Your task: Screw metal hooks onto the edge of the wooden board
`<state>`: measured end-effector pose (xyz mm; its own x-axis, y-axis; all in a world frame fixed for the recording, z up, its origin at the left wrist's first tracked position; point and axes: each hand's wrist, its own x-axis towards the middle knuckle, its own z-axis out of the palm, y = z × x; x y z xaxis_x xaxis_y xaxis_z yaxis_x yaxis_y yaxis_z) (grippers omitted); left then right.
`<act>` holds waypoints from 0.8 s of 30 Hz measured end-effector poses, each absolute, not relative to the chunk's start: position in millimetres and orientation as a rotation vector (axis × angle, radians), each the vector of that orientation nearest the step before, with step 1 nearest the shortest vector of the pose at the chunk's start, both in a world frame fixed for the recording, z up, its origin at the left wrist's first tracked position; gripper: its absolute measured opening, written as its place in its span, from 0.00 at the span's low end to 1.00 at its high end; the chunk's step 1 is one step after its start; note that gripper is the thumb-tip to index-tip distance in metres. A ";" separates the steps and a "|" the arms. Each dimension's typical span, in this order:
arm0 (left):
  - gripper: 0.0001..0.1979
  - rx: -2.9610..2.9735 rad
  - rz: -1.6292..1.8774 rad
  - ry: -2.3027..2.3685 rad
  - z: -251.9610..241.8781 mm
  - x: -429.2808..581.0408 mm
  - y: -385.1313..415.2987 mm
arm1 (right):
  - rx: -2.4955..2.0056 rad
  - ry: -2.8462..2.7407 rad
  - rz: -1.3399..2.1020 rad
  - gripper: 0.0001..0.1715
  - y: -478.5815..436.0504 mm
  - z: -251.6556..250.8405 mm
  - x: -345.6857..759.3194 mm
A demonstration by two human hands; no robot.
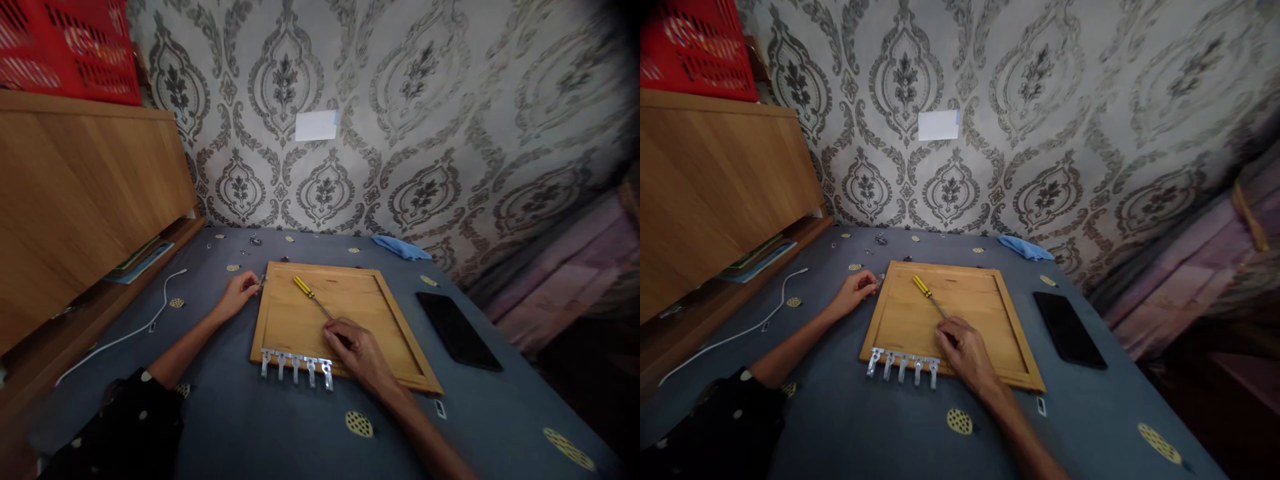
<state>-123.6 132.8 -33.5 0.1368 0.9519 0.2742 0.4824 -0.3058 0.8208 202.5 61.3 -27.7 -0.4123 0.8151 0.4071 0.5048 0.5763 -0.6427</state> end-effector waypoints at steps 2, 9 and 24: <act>0.05 1.894 1.081 1.319 -27.4 -109.5 121.0 | -1.039 -2.100 0.551 0.14 59.7 -26.8 201.7; 0.08 1.971 0.985 1.198 -7.6 -70.2 88.3 | -1.009 -2.036 0.532 0.10 57.4 -31.7 200.2; 0.09 1.937 0.882 1.018 -7.3 -22.8 71.2 | -0.985 -1.893 0.644 0.13 40.2 -29.8 203.6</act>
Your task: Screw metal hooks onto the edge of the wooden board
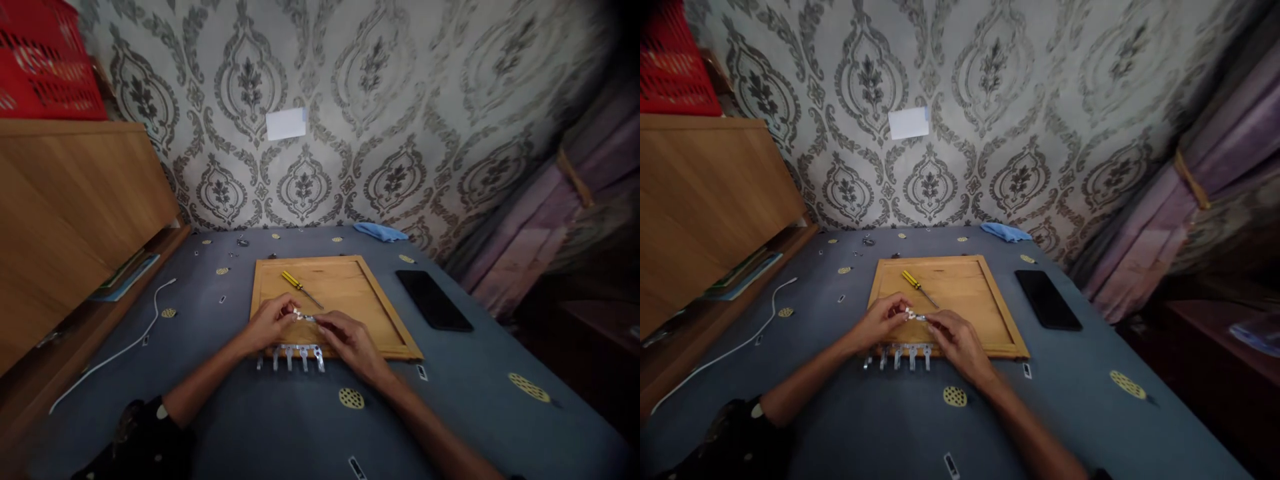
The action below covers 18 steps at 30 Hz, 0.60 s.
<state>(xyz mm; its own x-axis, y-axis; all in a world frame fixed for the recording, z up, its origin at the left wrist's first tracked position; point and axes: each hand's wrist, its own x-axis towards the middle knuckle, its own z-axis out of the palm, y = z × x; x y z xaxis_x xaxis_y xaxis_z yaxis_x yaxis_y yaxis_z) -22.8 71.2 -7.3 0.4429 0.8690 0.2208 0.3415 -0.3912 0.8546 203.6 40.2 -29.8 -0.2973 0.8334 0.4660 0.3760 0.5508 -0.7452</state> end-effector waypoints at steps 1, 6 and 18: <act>0.09 1.931 0.883 1.006 -7.3 -20.5 71.5 | -0.995 -1.870 0.655 0.13 39.5 -28.1 204.9; 0.08 1.874 0.862 0.932 -7.1 -5.8 69.9 | -1.068 -1.789 0.781 0.12 28.7 -15.1 215.8; 0.08 1.901 0.739 0.838 -5.8 29.8 62.2 | -1.194 -1.637 0.994 0.19 -4.1 -20.4 237.7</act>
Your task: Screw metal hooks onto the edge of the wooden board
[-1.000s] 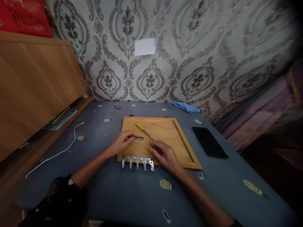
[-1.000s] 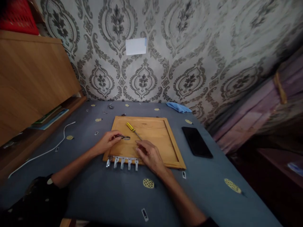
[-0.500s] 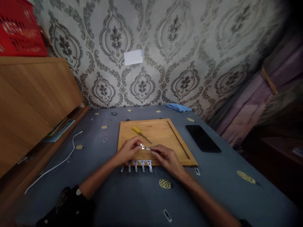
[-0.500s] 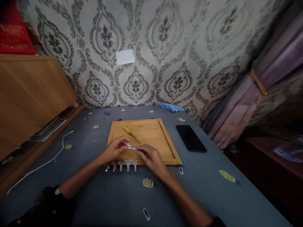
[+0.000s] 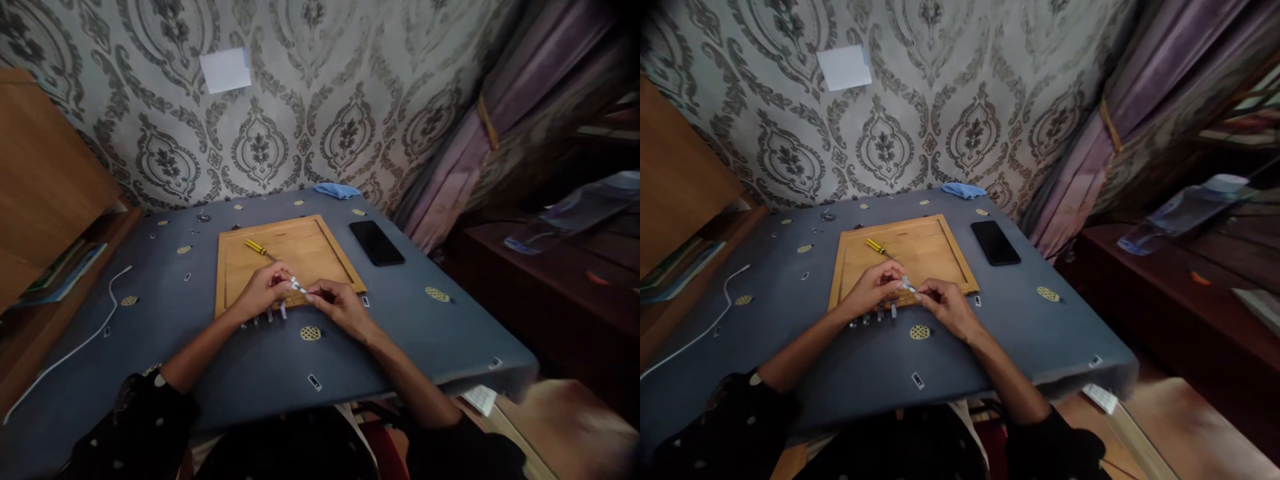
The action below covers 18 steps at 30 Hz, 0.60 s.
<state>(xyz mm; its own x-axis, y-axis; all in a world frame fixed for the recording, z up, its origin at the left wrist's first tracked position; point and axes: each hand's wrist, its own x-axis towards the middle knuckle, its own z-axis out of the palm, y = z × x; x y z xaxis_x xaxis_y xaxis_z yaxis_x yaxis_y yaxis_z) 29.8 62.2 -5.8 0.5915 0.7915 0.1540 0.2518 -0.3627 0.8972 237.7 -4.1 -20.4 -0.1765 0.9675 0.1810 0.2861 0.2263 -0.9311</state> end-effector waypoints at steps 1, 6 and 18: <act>0.08 1.918 0.725 0.840 -5.1 31.0 60.6 | -1.197 -1.628 1.014 0.20 -7.4 -20.2 237.2; 0.08 2.054 0.650 0.868 4.3 29.9 50.2 | -1.189 -1.563 1.110 0.23 -19.6 -20.7 229.0; 0.14 2.367 0.561 0.950 11.5 8.2 25.1 | -1.283 -1.370 1.226 0.23 -39.9 -33.9 214.0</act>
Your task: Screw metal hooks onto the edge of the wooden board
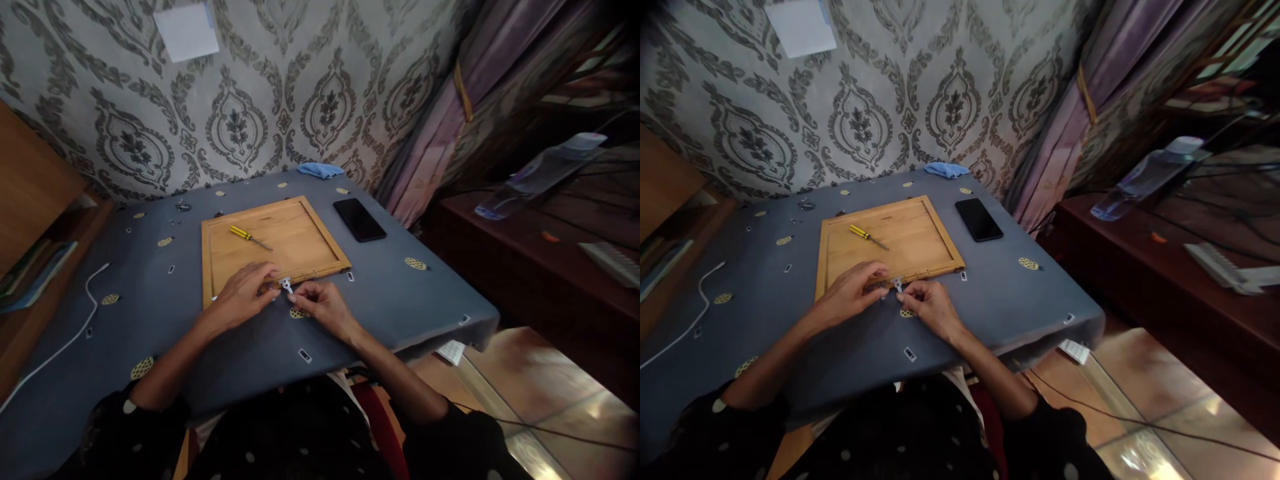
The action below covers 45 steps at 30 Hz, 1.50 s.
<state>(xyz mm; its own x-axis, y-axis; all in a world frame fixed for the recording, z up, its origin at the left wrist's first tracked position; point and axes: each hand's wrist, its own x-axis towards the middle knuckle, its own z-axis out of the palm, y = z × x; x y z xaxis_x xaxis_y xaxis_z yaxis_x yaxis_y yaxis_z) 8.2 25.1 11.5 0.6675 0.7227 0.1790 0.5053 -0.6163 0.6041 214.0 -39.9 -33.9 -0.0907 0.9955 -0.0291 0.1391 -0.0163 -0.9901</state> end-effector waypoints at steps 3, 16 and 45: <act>0.22 2.415 0.490 0.926 10.0 10.7 18.5 | -1.309 -1.355 1.224 0.19 -36.9 -36.9 211.9; 0.30 2.384 0.517 1.073 -5.2 17.3 16.1 | -1.311 -1.319 1.387 0.15 -26.2 -34.6 209.8; 0.28 2.473 0.456 1.190 3.0 22.9 10.2 | -1.259 -1.350 1.537 0.20 -18.0 -25.5 210.0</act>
<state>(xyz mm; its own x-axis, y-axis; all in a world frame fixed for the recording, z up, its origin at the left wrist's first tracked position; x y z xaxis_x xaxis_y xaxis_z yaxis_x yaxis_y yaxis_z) 22.9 10.2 3.0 0.5939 0.7937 0.1318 0.6782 -0.5820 0.4486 210.0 -18.0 -25.5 -0.2611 0.9435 -0.2043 0.0813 -0.1894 -0.9785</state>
